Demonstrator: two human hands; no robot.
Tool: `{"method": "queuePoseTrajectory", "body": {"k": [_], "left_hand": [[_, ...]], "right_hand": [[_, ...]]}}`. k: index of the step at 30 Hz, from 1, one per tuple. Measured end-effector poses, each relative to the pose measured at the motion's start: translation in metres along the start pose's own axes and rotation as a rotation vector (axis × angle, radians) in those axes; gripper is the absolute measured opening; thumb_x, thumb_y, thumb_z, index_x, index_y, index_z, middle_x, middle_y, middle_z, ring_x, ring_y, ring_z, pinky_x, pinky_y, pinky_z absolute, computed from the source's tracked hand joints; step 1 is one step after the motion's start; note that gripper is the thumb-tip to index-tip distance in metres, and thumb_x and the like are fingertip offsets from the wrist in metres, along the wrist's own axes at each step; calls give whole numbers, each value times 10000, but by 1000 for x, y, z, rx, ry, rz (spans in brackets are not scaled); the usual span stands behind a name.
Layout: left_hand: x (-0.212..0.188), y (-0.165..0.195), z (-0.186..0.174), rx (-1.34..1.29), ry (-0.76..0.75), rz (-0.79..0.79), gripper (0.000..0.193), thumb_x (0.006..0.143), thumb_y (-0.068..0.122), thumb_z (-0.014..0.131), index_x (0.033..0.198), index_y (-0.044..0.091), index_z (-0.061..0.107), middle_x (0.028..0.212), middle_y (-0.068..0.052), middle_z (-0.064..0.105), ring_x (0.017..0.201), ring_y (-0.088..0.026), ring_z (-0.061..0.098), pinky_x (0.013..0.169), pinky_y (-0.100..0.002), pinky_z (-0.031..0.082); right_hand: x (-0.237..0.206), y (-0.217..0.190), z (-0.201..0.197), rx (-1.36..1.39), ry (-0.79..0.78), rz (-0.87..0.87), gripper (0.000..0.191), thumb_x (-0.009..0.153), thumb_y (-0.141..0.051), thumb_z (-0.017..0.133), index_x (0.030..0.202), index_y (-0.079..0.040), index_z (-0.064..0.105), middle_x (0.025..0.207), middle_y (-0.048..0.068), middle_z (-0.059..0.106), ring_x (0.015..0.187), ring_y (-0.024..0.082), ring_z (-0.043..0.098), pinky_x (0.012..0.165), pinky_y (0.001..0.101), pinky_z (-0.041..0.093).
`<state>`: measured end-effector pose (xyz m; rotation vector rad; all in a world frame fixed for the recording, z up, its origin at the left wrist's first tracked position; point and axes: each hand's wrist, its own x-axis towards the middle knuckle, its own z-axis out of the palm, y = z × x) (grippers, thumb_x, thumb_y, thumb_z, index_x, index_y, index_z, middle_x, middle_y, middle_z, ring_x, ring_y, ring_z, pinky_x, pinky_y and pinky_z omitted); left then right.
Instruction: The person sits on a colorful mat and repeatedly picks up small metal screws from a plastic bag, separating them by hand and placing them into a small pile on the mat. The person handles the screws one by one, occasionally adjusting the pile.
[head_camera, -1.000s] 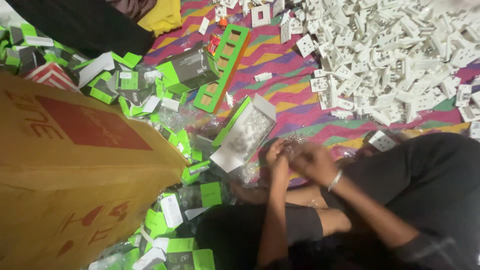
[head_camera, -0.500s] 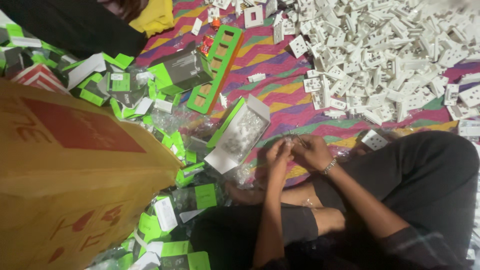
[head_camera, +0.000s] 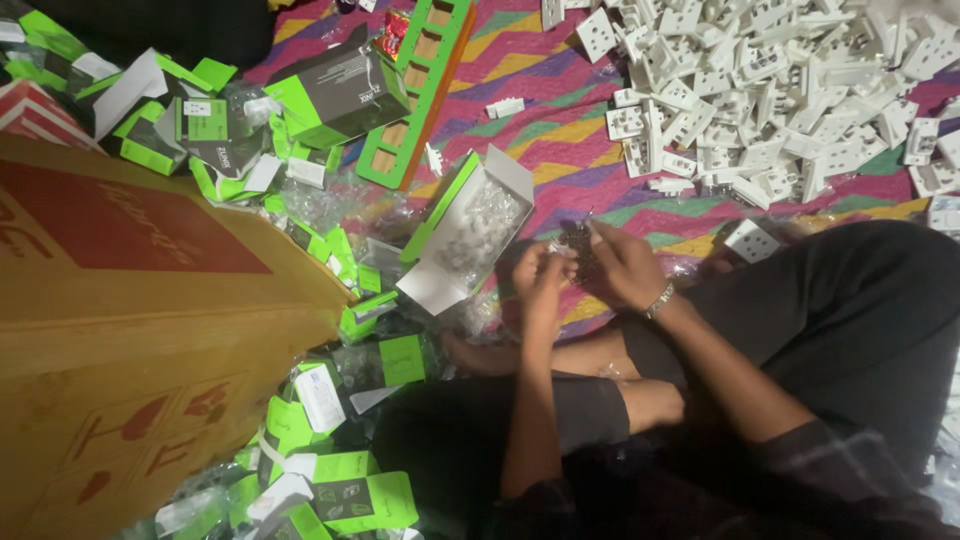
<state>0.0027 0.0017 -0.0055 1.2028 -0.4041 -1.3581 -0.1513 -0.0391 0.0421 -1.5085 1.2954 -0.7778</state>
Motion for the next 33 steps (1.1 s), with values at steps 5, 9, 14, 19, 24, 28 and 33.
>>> {"method": "queuePoseTrajectory", "body": {"k": [5, 9, 14, 19, 24, 28, 33], "left_hand": [[2, 0, -3, -28, -14, 48, 130, 1007, 98, 656, 1070, -14, 674, 869, -57, 712, 738, -101, 634, 678, -244, 508], [6, -14, -7, 106, 16, 49, 141, 1025, 103, 667, 1066, -31, 679, 826, -33, 666, 709, -84, 588, 619, -227, 435], [10, -22, -8, 213, -3, 184, 138, 1011, 115, 649, 1044, -18, 654, 844, -29, 675, 735, -82, 619, 662, -225, 498], [10, -23, -8, 236, -4, 206, 99, 1001, 47, 616, 1040, -34, 658, 870, -38, 678, 735, -83, 610, 657, -225, 494], [12, -23, -11, 214, -9, 168, 113, 950, -24, 577, 1035, -13, 650, 886, -46, 693, 749, -82, 627, 657, -228, 498], [7, -20, -4, 279, -62, 224, 95, 967, -23, 573, 1005, -34, 660, 855, -80, 697, 739, -115, 625, 666, -250, 502], [-11, 3, 11, 783, 38, 537, 97, 962, 13, 653, 1036, -12, 709, 917, -170, 740, 819, -283, 732, 737, -360, 569]], "right_hand": [[-7, -9, -2, -135, -190, -68, 218, 967, -144, 614, 1135, -56, 721, 881, 199, 731, 766, 321, 736, 716, 403, 554], [-7, -13, -2, -199, -191, -78, 203, 960, -165, 639, 1116, -67, 723, 901, 204, 732, 790, 349, 729, 705, 425, 548], [-7, -17, -2, -262, -173, -60, 233, 934, -182, 653, 1124, -83, 745, 906, 210, 734, 812, 377, 721, 703, 444, 545], [-6, -18, -3, -250, -135, -68, 234, 937, -176, 641, 1122, -68, 738, 899, 201, 738, 799, 364, 728, 709, 439, 552], [-5, -17, -2, -167, -196, -5, 265, 938, -198, 634, 1161, -85, 724, 853, 211, 726, 730, 359, 727, 688, 441, 549], [-3, -16, -1, -245, -203, -58, 235, 947, -210, 636, 1117, -80, 734, 879, 216, 728, 775, 387, 713, 700, 459, 545], [-3, -1, 2, -318, -211, -43, 251, 927, -219, 643, 1116, -83, 736, 882, 233, 717, 764, 411, 694, 692, 488, 533]]}}
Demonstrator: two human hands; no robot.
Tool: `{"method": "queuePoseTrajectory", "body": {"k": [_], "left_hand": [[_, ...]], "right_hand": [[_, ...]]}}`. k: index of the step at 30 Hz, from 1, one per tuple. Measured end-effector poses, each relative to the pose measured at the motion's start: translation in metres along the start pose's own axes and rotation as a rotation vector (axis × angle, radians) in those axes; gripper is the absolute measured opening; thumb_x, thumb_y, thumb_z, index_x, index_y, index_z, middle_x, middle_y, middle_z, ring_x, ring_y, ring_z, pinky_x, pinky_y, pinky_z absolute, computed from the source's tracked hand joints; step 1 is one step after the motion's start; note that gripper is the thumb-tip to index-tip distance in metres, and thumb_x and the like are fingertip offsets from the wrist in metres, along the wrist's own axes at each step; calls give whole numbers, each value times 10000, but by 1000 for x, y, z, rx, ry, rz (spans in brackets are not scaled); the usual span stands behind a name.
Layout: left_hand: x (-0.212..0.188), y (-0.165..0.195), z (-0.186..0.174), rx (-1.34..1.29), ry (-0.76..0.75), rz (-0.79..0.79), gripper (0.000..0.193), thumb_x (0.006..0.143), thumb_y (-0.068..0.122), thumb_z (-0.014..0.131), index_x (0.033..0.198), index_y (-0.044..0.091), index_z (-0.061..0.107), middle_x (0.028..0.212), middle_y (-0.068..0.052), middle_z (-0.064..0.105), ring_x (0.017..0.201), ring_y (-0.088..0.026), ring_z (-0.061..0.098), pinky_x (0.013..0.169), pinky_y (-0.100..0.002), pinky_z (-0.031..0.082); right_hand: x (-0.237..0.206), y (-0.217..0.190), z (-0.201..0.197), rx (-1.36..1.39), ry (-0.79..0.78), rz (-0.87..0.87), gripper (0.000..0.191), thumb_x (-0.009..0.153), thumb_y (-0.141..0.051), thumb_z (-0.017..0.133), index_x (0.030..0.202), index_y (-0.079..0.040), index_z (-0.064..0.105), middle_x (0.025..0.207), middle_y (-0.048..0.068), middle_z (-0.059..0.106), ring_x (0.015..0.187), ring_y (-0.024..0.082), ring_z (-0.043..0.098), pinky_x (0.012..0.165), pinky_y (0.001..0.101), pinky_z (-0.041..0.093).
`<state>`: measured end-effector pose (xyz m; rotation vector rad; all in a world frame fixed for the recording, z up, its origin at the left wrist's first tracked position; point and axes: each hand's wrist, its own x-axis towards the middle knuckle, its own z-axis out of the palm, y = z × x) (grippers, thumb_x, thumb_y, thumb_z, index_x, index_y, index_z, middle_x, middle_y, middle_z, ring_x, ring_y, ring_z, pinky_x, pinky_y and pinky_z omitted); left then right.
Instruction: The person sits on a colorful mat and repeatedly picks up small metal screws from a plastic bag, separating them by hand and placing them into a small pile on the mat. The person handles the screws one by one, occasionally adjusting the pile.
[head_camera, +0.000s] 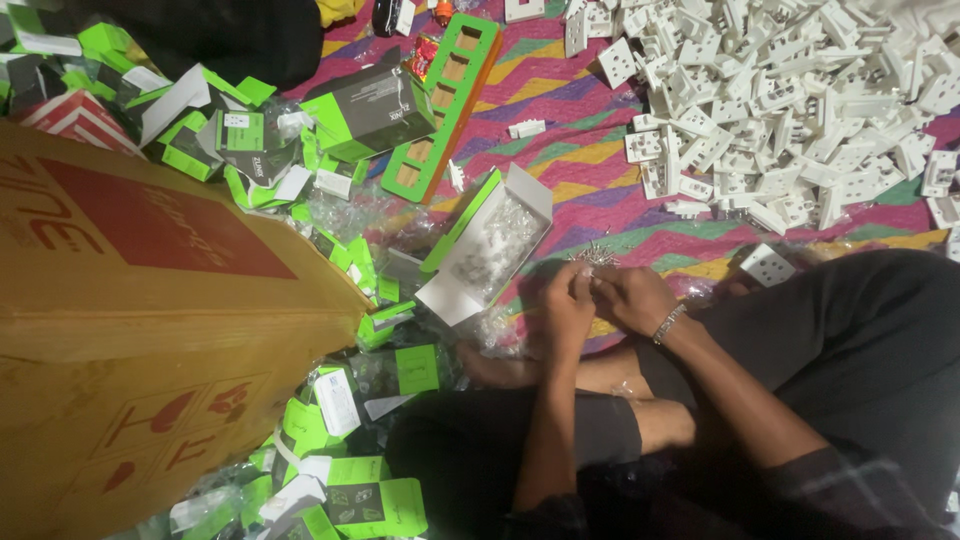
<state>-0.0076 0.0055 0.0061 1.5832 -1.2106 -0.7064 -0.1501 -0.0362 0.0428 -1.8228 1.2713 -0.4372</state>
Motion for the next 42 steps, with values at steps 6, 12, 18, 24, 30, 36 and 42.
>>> {"method": "queuePoseTrajectory", "body": {"k": [6, 12, 18, 24, 30, 36, 42], "left_hand": [[-4, 38, -4, 95, -81, 245, 156, 968, -1, 568, 1058, 27, 692, 994, -178, 736, 899, -359, 727, 799, -426, 579], [-23, 36, 15, 27, -185, -15, 126, 985, 57, 627, 1066, 11, 713, 911, -170, 719, 846, -319, 715, 751, -383, 549], [0, -10, 14, -584, -79, -288, 131, 950, 55, 677, 1050, -28, 694, 947, -64, 719, 870, -131, 656, 774, -276, 529], [-10, -27, 22, -870, -187, -571, 138, 1031, 47, 692, 1104, -67, 716, 889, -65, 660, 752, -116, 571, 690, -256, 457], [-13, -21, 27, -1272, -129, -871, 173, 1010, 35, 611, 1181, 19, 586, 936, -36, 637, 761, -142, 596, 698, -306, 502], [-5, -16, 16, -493, -325, -446, 258, 1066, 199, 622, 1210, 23, 746, 820, 15, 563, 746, -59, 479, 661, -252, 396], [-11, -29, 11, -303, -798, -76, 214, 956, 180, 701, 1009, -27, 711, 873, -37, 692, 822, -107, 607, 727, -317, 518]], "right_hand": [[7, 40, 16, -71, 125, -24, 237, 908, -171, 640, 1085, -58, 749, 870, 251, 707, 760, 419, 685, 701, 494, 538], [20, 55, 1, 578, 236, 306, 329, 1082, -272, 602, 1075, 35, 720, 784, 88, 680, 694, 266, 610, 637, 437, 484], [16, 25, -1, 763, -85, -39, 355, 970, -175, 676, 1256, 35, 662, 1167, 10, 672, 1045, 142, 654, 892, 306, 543], [13, 26, 5, 1142, -104, 233, 207, 963, -115, 682, 1090, 39, 739, 921, 55, 722, 771, 127, 643, 692, 287, 529], [15, 35, 9, 983, -57, 201, 177, 983, -127, 682, 935, 23, 763, 821, 46, 675, 618, 92, 565, 554, 265, 455], [10, 46, 21, 1036, 48, 247, 203, 999, -132, 662, 862, 8, 719, 732, 32, 671, 607, 89, 572, 529, 270, 454], [25, 72, 15, 615, 380, 143, 83, 906, -32, 647, 876, -24, 723, 810, 39, 736, 709, 100, 655, 656, 271, 534]]}}
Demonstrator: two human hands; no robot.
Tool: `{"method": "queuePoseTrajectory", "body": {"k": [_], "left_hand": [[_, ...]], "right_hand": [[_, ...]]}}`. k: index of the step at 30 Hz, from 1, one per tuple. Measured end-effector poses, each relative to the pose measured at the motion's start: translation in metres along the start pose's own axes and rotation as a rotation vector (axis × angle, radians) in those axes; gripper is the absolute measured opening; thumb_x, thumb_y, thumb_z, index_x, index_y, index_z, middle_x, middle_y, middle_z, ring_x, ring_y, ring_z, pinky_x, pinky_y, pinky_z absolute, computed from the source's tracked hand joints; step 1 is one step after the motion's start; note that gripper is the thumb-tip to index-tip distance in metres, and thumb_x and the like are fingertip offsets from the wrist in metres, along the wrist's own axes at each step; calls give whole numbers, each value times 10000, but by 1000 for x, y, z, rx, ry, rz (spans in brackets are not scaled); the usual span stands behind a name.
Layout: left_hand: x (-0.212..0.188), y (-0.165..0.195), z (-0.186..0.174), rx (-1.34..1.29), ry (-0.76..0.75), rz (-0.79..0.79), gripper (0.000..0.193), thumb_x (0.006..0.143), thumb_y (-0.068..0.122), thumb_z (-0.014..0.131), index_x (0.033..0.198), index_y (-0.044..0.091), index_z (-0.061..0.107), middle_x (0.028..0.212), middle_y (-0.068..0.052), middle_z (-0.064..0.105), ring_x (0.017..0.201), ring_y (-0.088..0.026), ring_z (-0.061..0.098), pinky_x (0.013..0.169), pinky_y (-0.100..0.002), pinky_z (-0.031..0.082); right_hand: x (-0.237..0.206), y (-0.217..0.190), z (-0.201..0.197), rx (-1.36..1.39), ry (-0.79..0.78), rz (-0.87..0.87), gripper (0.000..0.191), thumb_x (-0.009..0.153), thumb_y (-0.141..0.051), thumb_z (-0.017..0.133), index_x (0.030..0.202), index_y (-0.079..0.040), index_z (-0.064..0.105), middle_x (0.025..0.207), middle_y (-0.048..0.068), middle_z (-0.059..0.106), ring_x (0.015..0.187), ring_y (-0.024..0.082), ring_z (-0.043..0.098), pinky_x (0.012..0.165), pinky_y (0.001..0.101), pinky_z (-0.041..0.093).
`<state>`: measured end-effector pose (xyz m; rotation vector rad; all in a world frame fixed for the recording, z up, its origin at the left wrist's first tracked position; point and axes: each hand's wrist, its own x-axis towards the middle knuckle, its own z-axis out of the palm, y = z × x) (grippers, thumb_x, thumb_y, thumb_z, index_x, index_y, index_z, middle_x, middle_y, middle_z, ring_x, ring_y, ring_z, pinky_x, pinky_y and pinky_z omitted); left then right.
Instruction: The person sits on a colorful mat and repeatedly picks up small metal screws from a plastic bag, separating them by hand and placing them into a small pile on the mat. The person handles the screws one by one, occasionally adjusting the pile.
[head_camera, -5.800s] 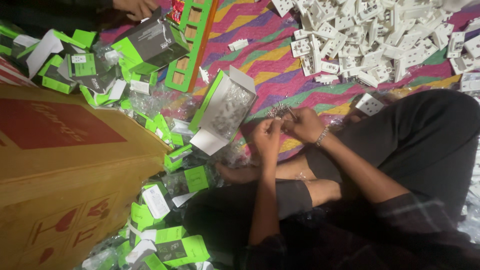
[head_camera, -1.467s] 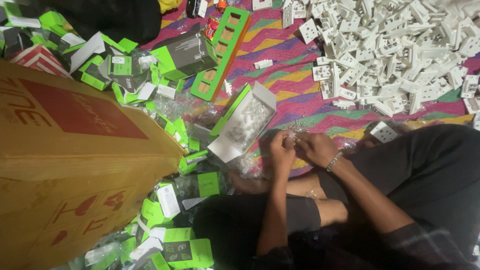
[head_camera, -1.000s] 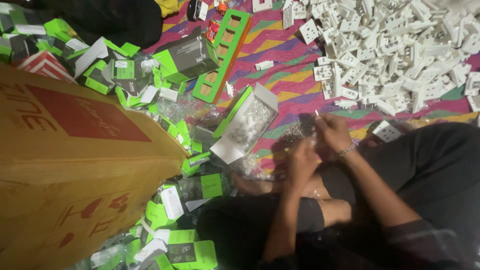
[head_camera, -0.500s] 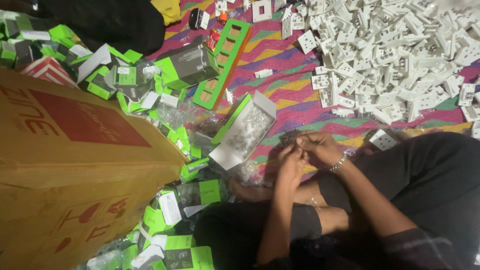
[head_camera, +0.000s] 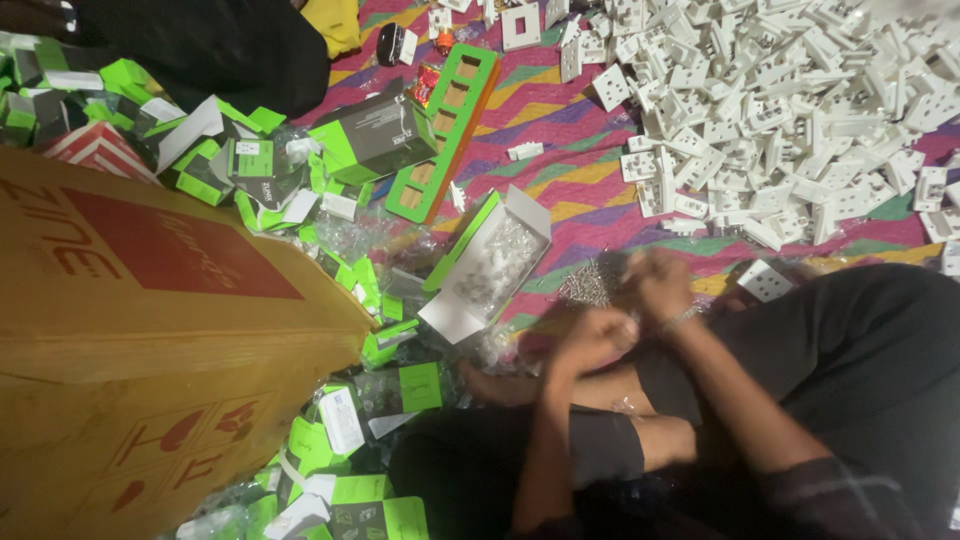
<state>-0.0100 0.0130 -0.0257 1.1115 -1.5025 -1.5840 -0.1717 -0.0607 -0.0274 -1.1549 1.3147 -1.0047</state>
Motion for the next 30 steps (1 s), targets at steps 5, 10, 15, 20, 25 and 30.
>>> {"method": "queuePoseTrajectory", "body": {"k": [5, 10, 15, 20, 25, 30], "left_hand": [[-1, 8, 3, 110, 366, -145, 168, 984, 127, 649, 965, -29, 708, 782, -124, 682, 718, -210, 629, 682, -370, 506], [6, 33, -11, 464, 666, -149, 160, 909, 156, 678, 940, 15, 748, 828, -225, 722, 741, -378, 719, 692, -462, 544], [6, 48, -3, 649, 614, -456, 224, 988, 260, 661, 966, 60, 758, 805, -254, 696, 762, -450, 682, 678, -535, 509], [8, 39, -3, 600, 702, -201, 135, 943, 145, 668, 945, 29, 738, 839, -234, 716, 775, -437, 693, 716, -516, 526], [10, 31, -2, 516, 725, -134, 90, 919, 53, 645, 955, 1, 710, 895, -233, 715, 837, -429, 697, 754, -500, 532], [10, 25, -2, 544, 729, -93, 239, 873, -50, 574, 1067, 8, 701, 997, -206, 742, 962, -434, 678, 897, -551, 451]], "right_hand": [[11, 1, -6, -65, 113, 4, 249, 1027, -232, 666, 888, -34, 724, 789, 6, 723, 694, 74, 630, 661, 253, 514], [-5, -8, 7, 51, 103, 121, 250, 1007, -247, 684, 864, -43, 709, 714, -55, 630, 621, 34, 501, 558, 249, 406], [-5, -20, 9, 79, 67, 129, 290, 1016, -272, 679, 830, -50, 702, 684, -67, 590, 601, 26, 448, 539, 246, 356], [-9, -30, 11, 109, 25, 149, 302, 1032, -279, 680, 846, -43, 706, 698, -53, 602, 609, 29, 477, 540, 240, 381], [-10, -35, 10, 167, 31, 233, 226, 993, -258, 684, 923, -46, 714, 755, -6, 707, 637, 69, 615, 571, 251, 502], [-9, -22, 10, 131, 62, 135, 165, 980, -215, 715, 976, -51, 695, 777, 5, 698, 682, 68, 636, 612, 248, 515]]}}
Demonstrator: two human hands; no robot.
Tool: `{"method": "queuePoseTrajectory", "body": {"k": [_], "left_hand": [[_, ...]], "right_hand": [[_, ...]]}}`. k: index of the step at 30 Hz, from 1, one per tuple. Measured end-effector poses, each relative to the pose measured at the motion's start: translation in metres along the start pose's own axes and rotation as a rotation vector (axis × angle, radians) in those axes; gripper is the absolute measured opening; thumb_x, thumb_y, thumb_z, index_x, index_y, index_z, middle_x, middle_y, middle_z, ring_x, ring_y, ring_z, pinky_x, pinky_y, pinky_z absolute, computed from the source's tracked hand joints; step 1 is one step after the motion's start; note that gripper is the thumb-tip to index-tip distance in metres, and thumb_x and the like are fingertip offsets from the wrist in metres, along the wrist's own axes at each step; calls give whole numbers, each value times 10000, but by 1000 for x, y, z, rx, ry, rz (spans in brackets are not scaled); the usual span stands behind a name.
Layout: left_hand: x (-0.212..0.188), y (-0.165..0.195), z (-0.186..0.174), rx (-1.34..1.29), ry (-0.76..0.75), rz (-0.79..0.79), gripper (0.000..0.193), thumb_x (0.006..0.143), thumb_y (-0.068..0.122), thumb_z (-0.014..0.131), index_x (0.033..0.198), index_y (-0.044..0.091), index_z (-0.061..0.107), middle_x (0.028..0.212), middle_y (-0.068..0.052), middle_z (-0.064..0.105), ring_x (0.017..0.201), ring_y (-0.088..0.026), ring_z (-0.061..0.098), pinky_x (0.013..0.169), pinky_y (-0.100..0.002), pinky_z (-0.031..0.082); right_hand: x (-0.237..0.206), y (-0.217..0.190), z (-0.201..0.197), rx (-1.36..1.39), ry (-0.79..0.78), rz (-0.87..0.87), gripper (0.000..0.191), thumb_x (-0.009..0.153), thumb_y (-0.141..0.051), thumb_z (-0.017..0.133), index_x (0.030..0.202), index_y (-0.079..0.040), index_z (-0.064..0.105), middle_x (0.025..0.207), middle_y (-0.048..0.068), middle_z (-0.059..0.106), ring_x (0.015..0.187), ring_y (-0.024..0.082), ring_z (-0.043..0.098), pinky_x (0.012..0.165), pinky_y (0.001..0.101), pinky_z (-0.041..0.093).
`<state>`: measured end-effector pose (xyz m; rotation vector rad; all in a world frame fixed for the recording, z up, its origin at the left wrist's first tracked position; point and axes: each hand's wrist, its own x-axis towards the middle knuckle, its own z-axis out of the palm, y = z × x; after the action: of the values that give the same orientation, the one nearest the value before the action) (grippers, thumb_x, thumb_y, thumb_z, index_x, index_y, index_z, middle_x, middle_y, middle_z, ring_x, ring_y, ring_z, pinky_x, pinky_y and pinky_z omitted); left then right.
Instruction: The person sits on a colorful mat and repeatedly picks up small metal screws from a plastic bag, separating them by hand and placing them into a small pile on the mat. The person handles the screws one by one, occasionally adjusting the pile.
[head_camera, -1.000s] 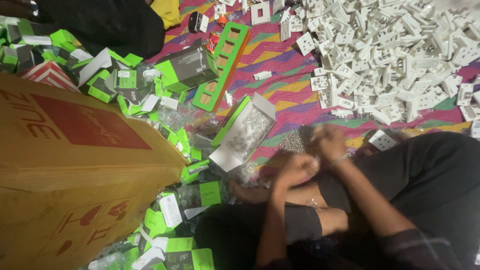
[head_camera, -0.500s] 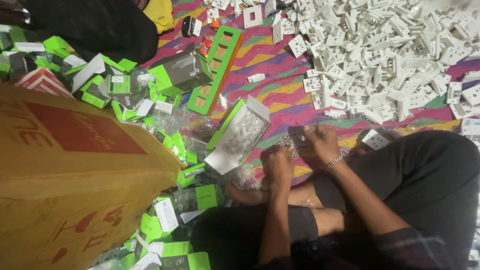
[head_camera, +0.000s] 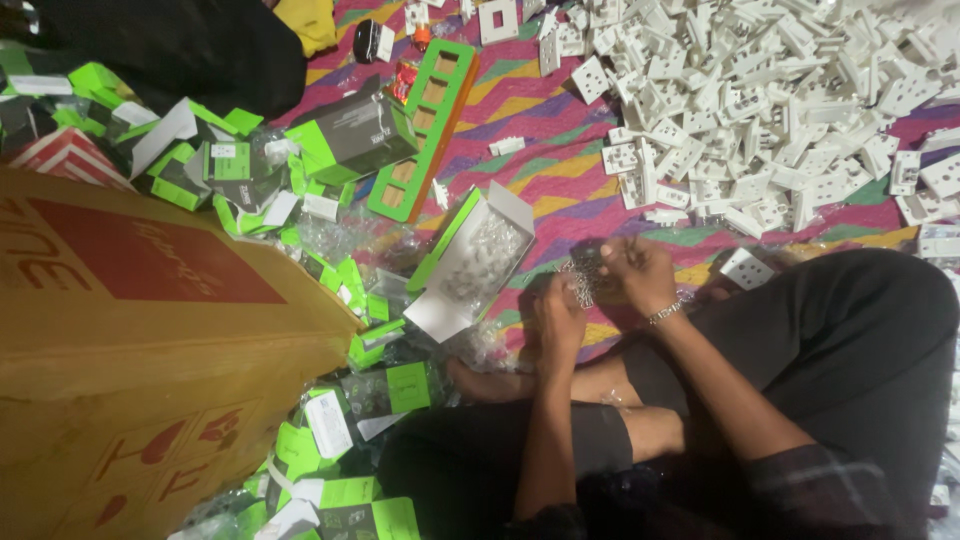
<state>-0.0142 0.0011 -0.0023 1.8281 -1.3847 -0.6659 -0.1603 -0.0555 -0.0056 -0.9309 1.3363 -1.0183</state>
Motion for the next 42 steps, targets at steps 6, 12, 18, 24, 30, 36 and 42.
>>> {"method": "queuePoseTrajectory", "body": {"k": [6, 12, 18, 24, 30, 36, 42], "left_hand": [[-7, 1, -16, -44, 141, 169, 244, 923, -41, 559, 1118, 48, 675, 1037, -183, 712, 1017, -401, 674, 919, -466, 529], [-24, 37, -170, 673, 157, 137, 175, 883, 177, 701, 1027, 89, 745, 910, -123, 700, 830, -322, 656, 746, -449, 513], [-16, 41, -243, 833, 545, 206, 263, 804, 253, 756, 925, 22, 721, 1033, -148, 679, 953, -353, 612, 829, -474, 493], [43, -43, -155, 450, 40, 514, 119, 940, 67, 625, 1029, 16, 684, 987, -166, 667, 953, -358, 635, 873, -467, 517], [81, -106, -113, 696, 201, 632, 117, 701, 82, 576, 809, 43, 600, 839, -176, 608, 835, -371, 602, 791, -531, 488], [89, -98, -122, 798, 47, 282, 92, 827, 123, 628, 745, 98, 595, 730, -136, 644, 715, -354, 648, 650, -510, 495], [69, -33, -117, 344, -79, 256, 184, 937, 202, 652, 811, 68, 661, 749, -127, 666, 684, -334, 656, 641, -471, 500]], "right_hand": [[6, 2, -7, 23, 250, -144, 169, 1038, -219, 705, 1023, -52, 685, 890, -8, 689, 794, 74, 612, 711, 244, 496], [-48, -53, 20, -418, -337, 5, 254, 914, -305, 754, 1010, -71, 744, 895, 75, 756, 759, 198, 675, 674, 334, 523], [-104, -94, 50, -415, -903, -500, 392, 837, -231, 804, 1160, -24, 723, 1153, 156, 752, 1050, 275, 722, 895, 331, 551], [-72, -106, -16, -655, -532, -142, 367, 905, -323, 692, 1208, -121, 739, 869, 128, 773, 725, 271, 704, 679, 394, 558], [-57, -95, -35, -697, -456, -349, 416, 914, -328, 659, 1269, -113, 691, 815, 170, 753, 704, 265, 734, 655, 395, 560], [-43, -80, -15, -665, -482, -248, 360, 911, -336, 673, 1192, -116, 718, 790, 176, 743, 634, 265, 724, 600, 390, 550], [-43, -70, -13, -581, -458, -154, 304, 909, -298, 739, 1106, -67, 745, 652, 88, 657, 586, 132, 603, 555, 335, 502]]}}
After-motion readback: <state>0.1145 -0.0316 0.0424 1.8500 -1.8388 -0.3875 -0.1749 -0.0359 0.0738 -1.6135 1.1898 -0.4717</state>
